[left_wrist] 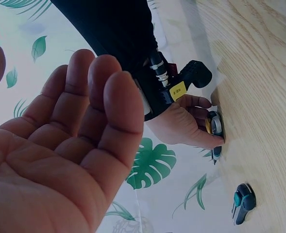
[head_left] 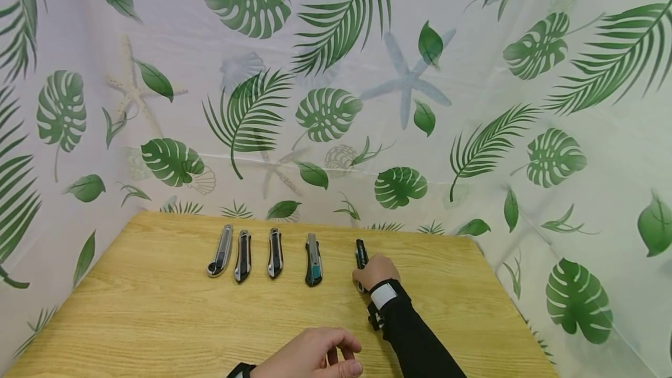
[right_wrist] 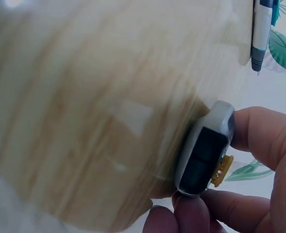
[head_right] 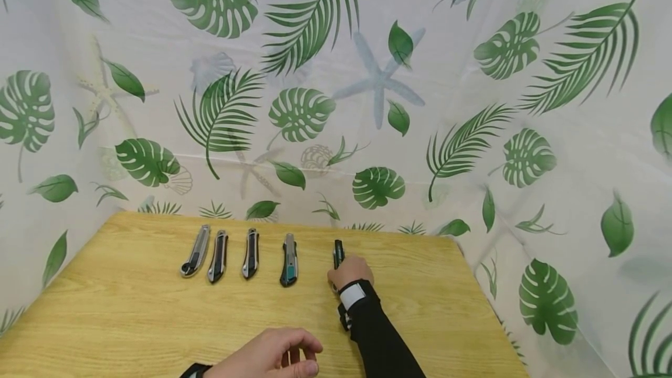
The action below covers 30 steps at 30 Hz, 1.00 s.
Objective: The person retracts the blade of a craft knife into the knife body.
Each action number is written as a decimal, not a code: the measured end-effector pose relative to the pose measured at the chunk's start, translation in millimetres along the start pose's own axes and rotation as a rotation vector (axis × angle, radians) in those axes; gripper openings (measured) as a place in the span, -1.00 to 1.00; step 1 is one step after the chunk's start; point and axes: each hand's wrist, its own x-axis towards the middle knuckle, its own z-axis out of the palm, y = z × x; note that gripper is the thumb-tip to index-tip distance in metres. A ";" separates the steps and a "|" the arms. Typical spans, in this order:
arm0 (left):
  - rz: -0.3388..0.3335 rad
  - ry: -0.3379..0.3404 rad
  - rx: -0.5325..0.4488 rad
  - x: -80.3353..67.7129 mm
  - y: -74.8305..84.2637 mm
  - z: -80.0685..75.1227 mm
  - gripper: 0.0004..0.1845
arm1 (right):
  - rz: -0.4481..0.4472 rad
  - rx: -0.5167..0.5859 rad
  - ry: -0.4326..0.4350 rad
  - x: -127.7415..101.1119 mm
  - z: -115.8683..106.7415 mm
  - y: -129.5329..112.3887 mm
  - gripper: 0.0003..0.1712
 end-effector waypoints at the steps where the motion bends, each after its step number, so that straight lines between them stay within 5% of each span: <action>1: 0.002 -0.001 0.001 0.0 -0.3 0.0 -0.73 | -0.004 0.004 0.000 0.2 0.0 0.4 -0.56; 18: -0.006 -0.013 0.006 -0.7 -0.7 0.0 -0.72 | -0.050 0.010 0.001 -1.4 2.7 3.8 -0.44; 30: -0.003 0.012 0.027 -7.1 -1.1 -5.7 -0.72 | -0.121 0.013 -0.041 -24.7 -13.9 21.4 -0.29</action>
